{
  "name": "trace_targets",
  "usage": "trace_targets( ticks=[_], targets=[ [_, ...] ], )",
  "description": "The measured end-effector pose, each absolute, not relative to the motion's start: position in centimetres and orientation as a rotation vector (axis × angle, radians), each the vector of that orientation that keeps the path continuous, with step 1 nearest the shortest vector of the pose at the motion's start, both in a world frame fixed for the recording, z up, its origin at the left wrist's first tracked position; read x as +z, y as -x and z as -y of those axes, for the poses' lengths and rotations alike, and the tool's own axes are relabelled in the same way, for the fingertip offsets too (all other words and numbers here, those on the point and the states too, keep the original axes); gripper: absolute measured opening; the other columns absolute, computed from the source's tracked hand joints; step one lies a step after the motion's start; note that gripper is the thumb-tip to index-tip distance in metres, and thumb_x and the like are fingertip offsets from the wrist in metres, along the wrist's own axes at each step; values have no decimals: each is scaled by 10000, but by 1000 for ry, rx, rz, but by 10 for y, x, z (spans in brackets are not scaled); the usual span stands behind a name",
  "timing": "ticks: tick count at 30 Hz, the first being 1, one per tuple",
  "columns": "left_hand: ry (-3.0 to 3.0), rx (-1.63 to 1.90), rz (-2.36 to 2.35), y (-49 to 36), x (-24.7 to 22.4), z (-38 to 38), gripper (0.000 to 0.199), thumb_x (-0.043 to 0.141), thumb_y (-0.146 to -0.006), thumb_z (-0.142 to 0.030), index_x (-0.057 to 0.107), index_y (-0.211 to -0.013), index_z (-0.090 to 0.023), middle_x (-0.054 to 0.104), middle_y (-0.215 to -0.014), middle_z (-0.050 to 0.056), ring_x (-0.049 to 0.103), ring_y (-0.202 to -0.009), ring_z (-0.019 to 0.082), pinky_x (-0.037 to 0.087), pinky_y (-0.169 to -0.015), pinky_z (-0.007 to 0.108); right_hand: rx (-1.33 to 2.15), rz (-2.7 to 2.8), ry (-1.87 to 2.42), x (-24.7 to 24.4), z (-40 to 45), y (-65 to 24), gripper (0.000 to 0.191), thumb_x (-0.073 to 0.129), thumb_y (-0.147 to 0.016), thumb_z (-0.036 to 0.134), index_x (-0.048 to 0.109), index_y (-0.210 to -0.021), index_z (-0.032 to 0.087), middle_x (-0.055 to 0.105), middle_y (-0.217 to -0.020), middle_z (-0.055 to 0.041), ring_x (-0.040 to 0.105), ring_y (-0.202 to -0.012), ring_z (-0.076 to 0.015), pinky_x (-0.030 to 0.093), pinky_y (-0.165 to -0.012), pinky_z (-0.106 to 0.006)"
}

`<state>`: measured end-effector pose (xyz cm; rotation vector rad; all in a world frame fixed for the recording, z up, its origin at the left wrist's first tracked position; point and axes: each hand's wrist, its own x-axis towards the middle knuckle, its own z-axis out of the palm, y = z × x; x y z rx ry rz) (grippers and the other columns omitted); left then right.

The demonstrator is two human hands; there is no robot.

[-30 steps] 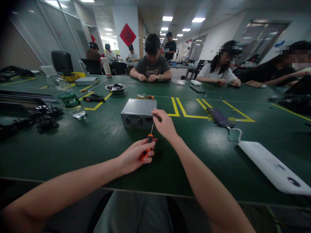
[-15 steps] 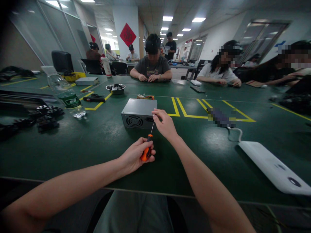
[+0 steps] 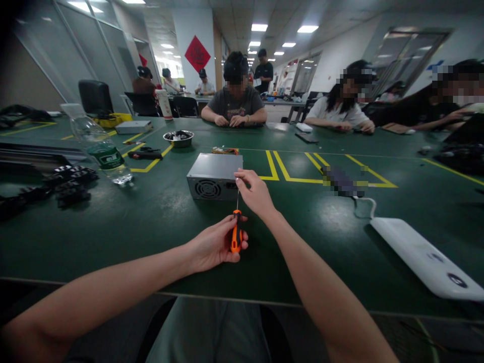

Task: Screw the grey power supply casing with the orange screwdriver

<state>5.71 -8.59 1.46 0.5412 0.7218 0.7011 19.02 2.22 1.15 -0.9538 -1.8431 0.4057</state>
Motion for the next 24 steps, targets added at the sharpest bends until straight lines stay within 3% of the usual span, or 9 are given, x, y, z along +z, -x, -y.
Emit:
trace_targets(
  ticks=[3,7,10,13,16,18,21,24],
  targets=[
    [-541,727,-690,-57,16,87,206,276,-974,-342,406,-1080,-222,526,-731,17,531,-500,83,384,-387,129,401,1842,960,12,-22,-190,233,478,-857,329,638,-995,230,604,-1163,-72,571,-1094,-199,483,-915,-394],
    [-521,821,-737,-58,18,88,81,395,-945,-286,365,-934,-211,463,-688,-36,394,-390,22,219,-337,90,392,1846,967,12,-22,-190,227,481,-856,331,636,-996,240,605,-1162,-62,571,-1092,-199,480,-922,-403],
    [-520,849,-792,-60,18,89,142,451,-921,-218,325,-856,-213,437,-686,-58,348,-363,-1,170,-326,86,389,1847,970,12,-22,-190,228,483,-854,330,635,-998,238,605,-1161,-62,569,-1093,-198,474,-930,-403],
    [-538,853,-805,-60,17,89,131,413,-939,-230,330,-839,-211,449,-685,-55,386,-376,7,234,-332,80,390,1843,976,13,-22,-190,227,482,-854,325,636,-993,233,606,-1159,-69,569,-1092,-195,478,-919,-394],
    [-586,811,-820,-58,16,87,149,349,-962,-288,396,-860,-190,487,-704,-28,530,-479,55,444,-417,146,390,1841,977,13,-21,-190,228,480,-856,322,637,-993,229,606,-1161,-72,567,-1096,-194,478,-912,-389],
    [-613,740,-817,-57,15,87,213,305,-970,-337,450,-929,-186,512,-719,-7,592,-546,91,515,-480,207,394,1844,972,13,-21,-190,229,480,-858,317,637,-997,224,607,-1160,-74,566,-1097,-193,476,-913,-385],
    [-616,672,-787,-55,13,86,269,275,-969,-397,456,-1044,-213,520,-698,2,572,-505,91,436,-403,146,399,1846,962,13,-21,-190,230,479,-860,317,637,-1000,225,607,-1159,-72,565,-1099,-193,478,-908,-381],
    [-581,699,-738,-56,13,87,266,255,-970,-403,431,-1030,-213,494,-654,-11,486,-425,64,301,-346,102,399,1842,957,12,-22,-190,226,482,-859,324,637,-999,238,606,-1161,-61,567,-1096,-193,481,-905,-387]
  ],
)
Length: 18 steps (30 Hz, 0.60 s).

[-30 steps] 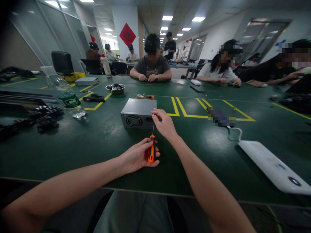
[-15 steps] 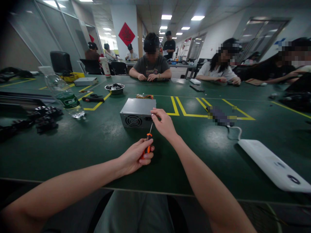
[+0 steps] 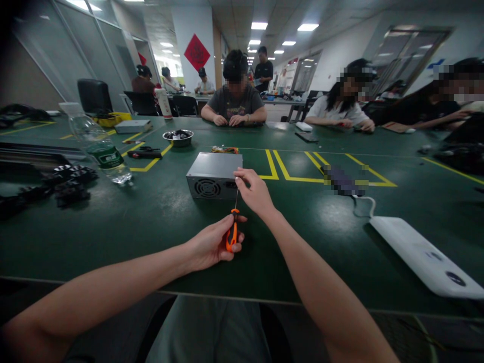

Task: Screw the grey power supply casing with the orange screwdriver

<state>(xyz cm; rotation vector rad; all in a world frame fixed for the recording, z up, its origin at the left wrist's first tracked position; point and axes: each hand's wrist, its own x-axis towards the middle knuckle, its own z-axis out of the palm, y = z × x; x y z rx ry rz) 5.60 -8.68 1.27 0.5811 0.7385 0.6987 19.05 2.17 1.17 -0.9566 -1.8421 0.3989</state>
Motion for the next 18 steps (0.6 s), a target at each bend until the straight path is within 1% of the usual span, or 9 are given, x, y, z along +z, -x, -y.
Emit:
trace_targets(
  ticks=[2,4,6,8,10,12,15,16,18],
  targets=[
    [-553,745,-730,-57,13,88,230,271,-970,-389,403,-952,-202,472,-639,-24,426,-390,46,256,-338,101,399,1840,958,11,-22,-191,226,483,-858,325,637,-1000,239,606,-1161,-62,569,-1094,-196,481,-909,-393],
    [-545,788,-743,-59,15,89,167,358,-955,-348,360,-876,-202,456,-643,-39,382,-373,28,217,-331,97,400,1840,963,12,-22,-190,228,483,-858,324,638,-1002,237,605,-1165,-65,570,-1092,-197,480,-914,-396],
    [-553,813,-754,-60,16,90,165,461,-921,-271,334,-839,-205,447,-658,-51,360,-368,13,189,-328,89,400,1841,971,12,-22,-190,229,482,-858,325,638,-1002,240,604,-1169,-63,572,-1090,-199,478,-921,-401],
    [-540,826,-764,-60,17,90,171,482,-907,-223,332,-827,-205,442,-664,-57,345,-360,3,183,-324,85,400,1843,974,13,-21,-190,229,483,-858,330,639,-1003,246,604,-1170,-59,571,-1092,-202,473,-931,-411],
    [-524,836,-781,-59,18,89,140,444,-924,-233,350,-827,-201,448,-668,-51,380,-373,11,229,-328,85,403,1842,972,13,-21,-190,232,483,-857,337,639,-1003,247,605,-1168,-58,568,-1097,-205,474,-933,-414],
    [-538,838,-805,-58,18,88,139,388,-947,-258,393,-830,-184,466,-681,-32,470,-433,39,345,-361,107,406,1842,965,12,-21,-191,234,483,-858,339,638,-1005,246,603,-1169,-57,569,-1096,-202,479,-927,-408],
    [-585,769,-804,-56,18,87,249,316,-967,-316,487,-887,-154,498,-710,2,576,-547,90,506,-467,199,408,1847,961,12,-22,-191,230,484,-858,329,637,-1005,241,604,-1169,-60,571,-1093,-196,480,-926,-397],
    [-588,740,-795,-55,18,87,279,302,-969,-339,507,-930,-153,505,-717,9,589,-562,100,520,-480,213,407,1846,960,12,-22,-191,228,484,-858,326,637,-1005,240,605,-1168,-61,571,-1094,-195,478,-928,-398],
    [-580,712,-773,-55,18,87,301,292,-970,-366,512,-1021,-166,511,-717,15,583,-546,99,484,-436,180,404,1845,958,11,-22,-191,226,483,-858,327,636,-1002,242,605,-1166,-61,568,-1098,-196,477,-931,-403]
  ],
)
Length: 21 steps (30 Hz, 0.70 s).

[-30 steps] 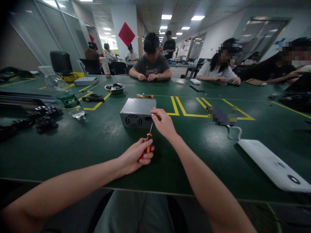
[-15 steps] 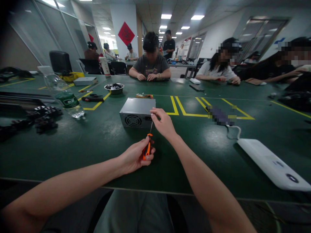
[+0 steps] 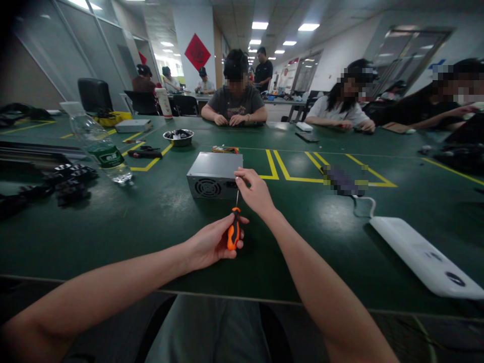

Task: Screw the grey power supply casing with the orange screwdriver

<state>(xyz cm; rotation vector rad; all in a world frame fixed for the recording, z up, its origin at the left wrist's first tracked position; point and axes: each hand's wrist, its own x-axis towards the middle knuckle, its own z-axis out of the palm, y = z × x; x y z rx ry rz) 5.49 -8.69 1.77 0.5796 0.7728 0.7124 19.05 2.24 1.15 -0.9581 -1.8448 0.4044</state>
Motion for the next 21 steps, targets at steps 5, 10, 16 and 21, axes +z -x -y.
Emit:
trace_targets(
  ticks=[5,10,16,21],
  targets=[
    [-503,811,-787,-57,19,88,228,301,-968,-366,432,-943,-182,467,-666,-16,436,-399,44,253,-320,97,402,1837,954,11,-23,-190,229,485,-854,339,637,-993,240,606,-1157,-64,569,-1097,-202,483,-923,-410],
    [-494,885,-804,-59,21,89,184,478,-918,-267,345,-810,-199,433,-672,-52,343,-359,0,163,-310,83,405,1835,960,11,-22,-190,230,485,-855,337,637,-996,239,604,-1157,-64,567,-1102,-197,472,-944,-408],
    [-563,885,-849,-57,20,86,211,381,-955,-291,410,-785,-170,474,-652,-30,444,-423,31,327,-362,109,469,1819,983,11,-23,-191,262,469,-866,376,643,-1005,238,593,-1176,-71,568,-1090,-207,492,-916,-415],
    [-607,780,-832,-55,19,84,330,273,-977,-330,496,-840,-130,498,-631,2,504,-474,70,423,-419,160,502,1815,989,11,-23,-192,280,464,-866,406,643,-1016,251,583,-1190,-66,577,-1070,-217,514,-882,-424]
  ],
)
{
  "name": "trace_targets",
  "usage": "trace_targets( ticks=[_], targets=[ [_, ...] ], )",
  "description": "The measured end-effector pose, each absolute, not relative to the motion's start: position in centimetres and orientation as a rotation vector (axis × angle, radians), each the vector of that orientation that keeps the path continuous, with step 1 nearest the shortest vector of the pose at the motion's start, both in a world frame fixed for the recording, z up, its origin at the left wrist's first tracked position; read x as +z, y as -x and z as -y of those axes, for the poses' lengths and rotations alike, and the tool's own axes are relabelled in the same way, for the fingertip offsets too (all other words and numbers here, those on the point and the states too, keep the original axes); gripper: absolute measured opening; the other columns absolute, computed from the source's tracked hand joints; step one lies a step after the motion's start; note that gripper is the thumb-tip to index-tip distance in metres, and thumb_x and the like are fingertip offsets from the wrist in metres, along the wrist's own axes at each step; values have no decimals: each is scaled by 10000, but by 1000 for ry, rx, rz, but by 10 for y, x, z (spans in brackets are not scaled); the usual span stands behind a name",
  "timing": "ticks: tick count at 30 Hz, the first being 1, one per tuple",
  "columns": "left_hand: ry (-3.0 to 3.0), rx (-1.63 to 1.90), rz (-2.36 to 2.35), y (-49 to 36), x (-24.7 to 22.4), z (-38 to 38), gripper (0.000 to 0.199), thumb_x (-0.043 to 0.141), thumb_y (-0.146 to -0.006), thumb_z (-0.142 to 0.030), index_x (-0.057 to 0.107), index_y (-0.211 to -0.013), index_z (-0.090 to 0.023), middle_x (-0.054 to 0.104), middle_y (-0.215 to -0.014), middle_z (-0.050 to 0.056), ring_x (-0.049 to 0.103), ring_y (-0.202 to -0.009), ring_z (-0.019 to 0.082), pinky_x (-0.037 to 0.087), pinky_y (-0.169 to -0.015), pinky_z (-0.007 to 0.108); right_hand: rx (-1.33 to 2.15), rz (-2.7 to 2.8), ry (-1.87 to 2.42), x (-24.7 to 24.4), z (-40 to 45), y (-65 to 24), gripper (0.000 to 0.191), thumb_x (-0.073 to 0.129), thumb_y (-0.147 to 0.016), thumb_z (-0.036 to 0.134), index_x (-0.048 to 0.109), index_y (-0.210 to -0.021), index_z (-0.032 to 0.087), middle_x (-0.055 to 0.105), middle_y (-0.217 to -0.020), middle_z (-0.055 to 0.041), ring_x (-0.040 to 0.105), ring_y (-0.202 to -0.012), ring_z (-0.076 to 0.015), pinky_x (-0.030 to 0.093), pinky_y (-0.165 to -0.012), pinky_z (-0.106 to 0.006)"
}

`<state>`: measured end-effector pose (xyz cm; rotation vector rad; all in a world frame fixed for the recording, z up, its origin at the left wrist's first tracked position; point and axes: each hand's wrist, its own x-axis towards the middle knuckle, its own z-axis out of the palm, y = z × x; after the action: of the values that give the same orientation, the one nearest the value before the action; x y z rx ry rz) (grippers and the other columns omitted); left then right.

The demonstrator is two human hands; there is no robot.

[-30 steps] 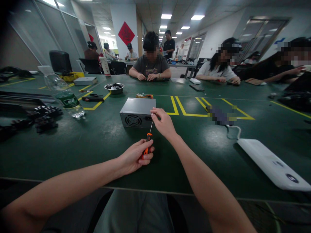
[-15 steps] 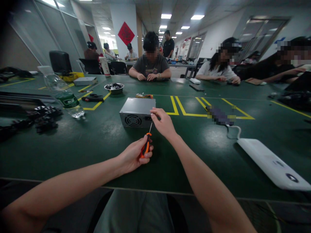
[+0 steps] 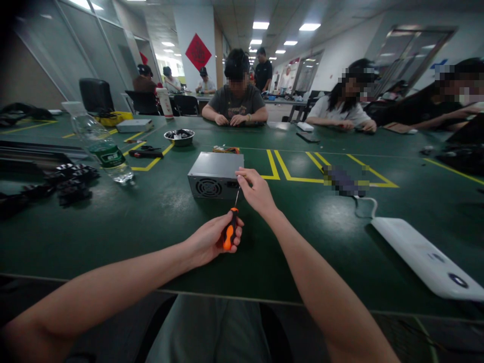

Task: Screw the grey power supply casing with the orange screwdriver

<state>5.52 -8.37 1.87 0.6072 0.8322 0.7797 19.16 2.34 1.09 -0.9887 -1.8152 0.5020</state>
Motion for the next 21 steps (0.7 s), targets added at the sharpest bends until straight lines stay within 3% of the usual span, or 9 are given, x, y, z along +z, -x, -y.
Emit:
trace_targets(
  ticks=[3,8,11,16,21],
  targets=[
    [-539,855,-825,-56,19,84,255,286,-976,-311,450,-861,-155,455,-598,-27,409,-401,39,255,-339,108,510,1808,991,11,-23,-191,283,469,-864,408,646,-1008,240,584,-1187,-72,570,-1083,-220,515,-881,-420],
    [-515,909,-837,-58,22,86,171,430,-939,-265,360,-804,-187,445,-624,-49,360,-374,14,170,-329,98,502,1807,986,11,-24,-191,282,474,-862,412,644,-1005,239,588,-1178,-72,567,-1089,-217,509,-886,-418],
    [-533,924,-831,-57,22,85,178,388,-952,-248,370,-788,-180,455,-626,-43,356,-368,10,179,-325,97,493,1815,976,10,-25,-191,285,472,-863,408,645,-1004,231,592,-1172,-76,564,-1093,-216,498,-897,-421],
    [-581,812,-859,-56,22,83,320,275,-977,-304,489,-817,-127,494,-636,6,483,-444,58,374,-387,145,498,1812,971,11,-24,-191,285,469,-863,409,646,-1009,241,587,-1186,-74,563,-1092,-216,497,-891,-419],
    [-475,874,-877,-63,29,86,199,300,-975,-298,437,-901,-174,454,-627,-31,403,-392,30,246,-351,109,500,1809,964,11,-23,-191,279,476,-859,407,648,-1002,242,591,-1177,-71,566,-1087,-214,487,-908,-416]
  ],
)
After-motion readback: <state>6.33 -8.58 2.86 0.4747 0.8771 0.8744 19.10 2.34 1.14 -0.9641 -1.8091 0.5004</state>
